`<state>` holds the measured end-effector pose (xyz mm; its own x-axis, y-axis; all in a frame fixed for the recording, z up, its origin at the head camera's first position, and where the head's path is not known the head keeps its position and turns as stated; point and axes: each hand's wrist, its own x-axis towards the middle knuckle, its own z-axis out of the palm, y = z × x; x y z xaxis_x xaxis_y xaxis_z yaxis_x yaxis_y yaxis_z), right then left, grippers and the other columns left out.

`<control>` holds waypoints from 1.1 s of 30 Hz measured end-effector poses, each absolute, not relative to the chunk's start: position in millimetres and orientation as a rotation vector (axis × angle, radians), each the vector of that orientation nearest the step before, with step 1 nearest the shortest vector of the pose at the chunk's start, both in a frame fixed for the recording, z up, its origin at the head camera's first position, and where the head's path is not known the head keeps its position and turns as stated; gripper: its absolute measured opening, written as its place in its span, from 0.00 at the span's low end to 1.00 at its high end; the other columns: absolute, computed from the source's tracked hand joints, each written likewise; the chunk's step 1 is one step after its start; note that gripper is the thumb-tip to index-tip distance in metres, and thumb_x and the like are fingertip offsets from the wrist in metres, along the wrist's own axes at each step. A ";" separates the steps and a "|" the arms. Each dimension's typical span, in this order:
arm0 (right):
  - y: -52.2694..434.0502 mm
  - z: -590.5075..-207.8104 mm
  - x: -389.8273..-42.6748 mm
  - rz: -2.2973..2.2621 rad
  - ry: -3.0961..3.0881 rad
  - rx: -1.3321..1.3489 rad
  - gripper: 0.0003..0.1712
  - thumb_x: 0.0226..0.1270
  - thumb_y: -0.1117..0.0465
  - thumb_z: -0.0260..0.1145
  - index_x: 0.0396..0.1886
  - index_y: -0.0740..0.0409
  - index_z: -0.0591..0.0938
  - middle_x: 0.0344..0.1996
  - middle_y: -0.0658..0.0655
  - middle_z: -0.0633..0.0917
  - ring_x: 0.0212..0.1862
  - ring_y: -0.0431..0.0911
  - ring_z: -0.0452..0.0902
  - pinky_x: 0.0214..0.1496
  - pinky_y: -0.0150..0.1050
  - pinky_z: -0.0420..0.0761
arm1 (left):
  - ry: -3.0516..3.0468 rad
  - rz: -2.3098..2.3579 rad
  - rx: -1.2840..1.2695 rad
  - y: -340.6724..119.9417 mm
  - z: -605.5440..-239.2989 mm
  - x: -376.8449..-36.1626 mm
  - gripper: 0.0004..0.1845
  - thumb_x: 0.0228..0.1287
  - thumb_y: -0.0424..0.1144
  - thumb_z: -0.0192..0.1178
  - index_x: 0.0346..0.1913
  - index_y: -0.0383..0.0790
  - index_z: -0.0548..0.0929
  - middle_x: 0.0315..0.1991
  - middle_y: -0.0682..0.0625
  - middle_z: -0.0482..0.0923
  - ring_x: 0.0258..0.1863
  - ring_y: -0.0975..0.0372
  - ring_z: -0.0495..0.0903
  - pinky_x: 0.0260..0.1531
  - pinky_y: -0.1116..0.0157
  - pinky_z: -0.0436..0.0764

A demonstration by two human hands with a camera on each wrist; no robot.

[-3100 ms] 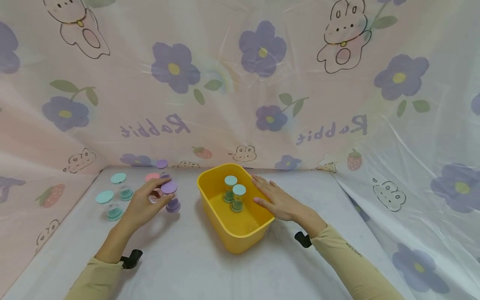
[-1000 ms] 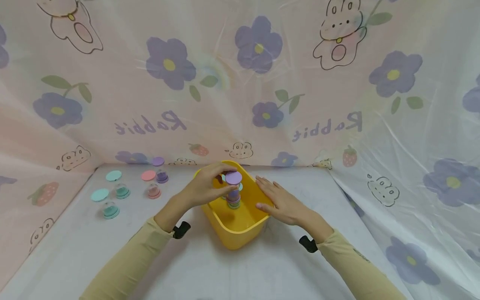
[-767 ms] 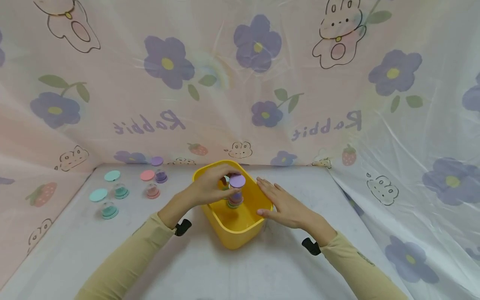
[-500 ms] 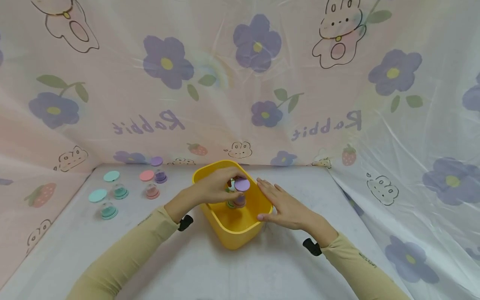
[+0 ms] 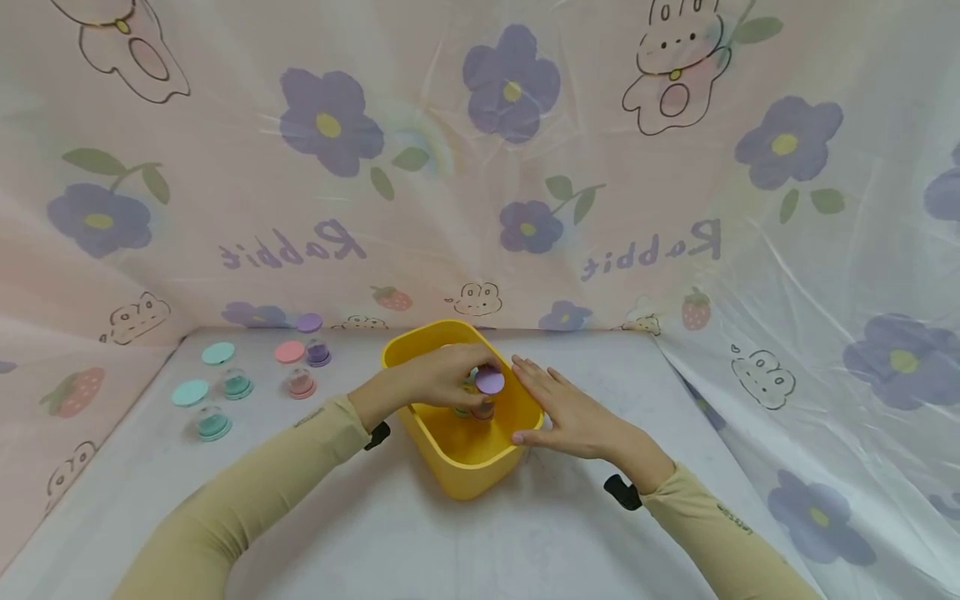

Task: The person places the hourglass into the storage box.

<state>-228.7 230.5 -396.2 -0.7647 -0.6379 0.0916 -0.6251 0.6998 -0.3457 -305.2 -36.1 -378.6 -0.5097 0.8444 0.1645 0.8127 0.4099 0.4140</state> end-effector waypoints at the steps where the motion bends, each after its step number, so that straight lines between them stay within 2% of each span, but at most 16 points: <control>1: 230.3 -396.4 -228.6 -0.565 2.860 -1.061 0.59 0.70 0.31 0.64 0.85 0.59 0.50 0.85 0.54 0.48 0.84 0.50 0.41 0.84 0.58 0.44 | 2.581 0.669 1.514 -35.2 -379.0 -305.9 0.25 0.64 0.40 0.74 0.61 0.38 0.80 0.54 0.52 0.82 0.52 0.63 0.79 0.60 0.66 0.80; 13: 228.8 -397.1 -226.5 -0.563 2.849 -1.032 0.60 0.71 0.31 0.63 0.85 0.58 0.48 0.85 0.52 0.46 0.84 0.49 0.41 0.84 0.57 0.44 | 2.582 0.495 1.558 -30.0 -382.6 -308.7 0.25 0.65 0.43 0.74 0.62 0.41 0.83 0.58 0.51 0.83 0.58 0.60 0.79 0.65 0.62 0.78; 21: 229.3 -398.0 -227.7 -0.546 2.858 -1.052 0.59 0.71 0.30 0.63 0.85 0.59 0.48 0.85 0.52 0.46 0.84 0.49 0.41 0.84 0.57 0.45 | 2.627 0.417 1.520 -32.2 -389.3 -311.8 0.25 0.64 0.49 0.75 0.61 0.45 0.85 0.57 0.55 0.84 0.59 0.59 0.76 0.63 0.58 0.77; 33: 230.6 -397.0 -227.7 -0.560 2.858 -1.048 0.59 0.71 0.31 0.63 0.85 0.60 0.49 0.85 0.54 0.47 0.84 0.50 0.43 0.84 0.58 0.45 | 2.619 0.439 1.554 -36.5 -388.3 -311.2 0.25 0.62 0.49 0.76 0.59 0.45 0.85 0.59 0.54 0.83 0.64 0.56 0.75 0.66 0.54 0.74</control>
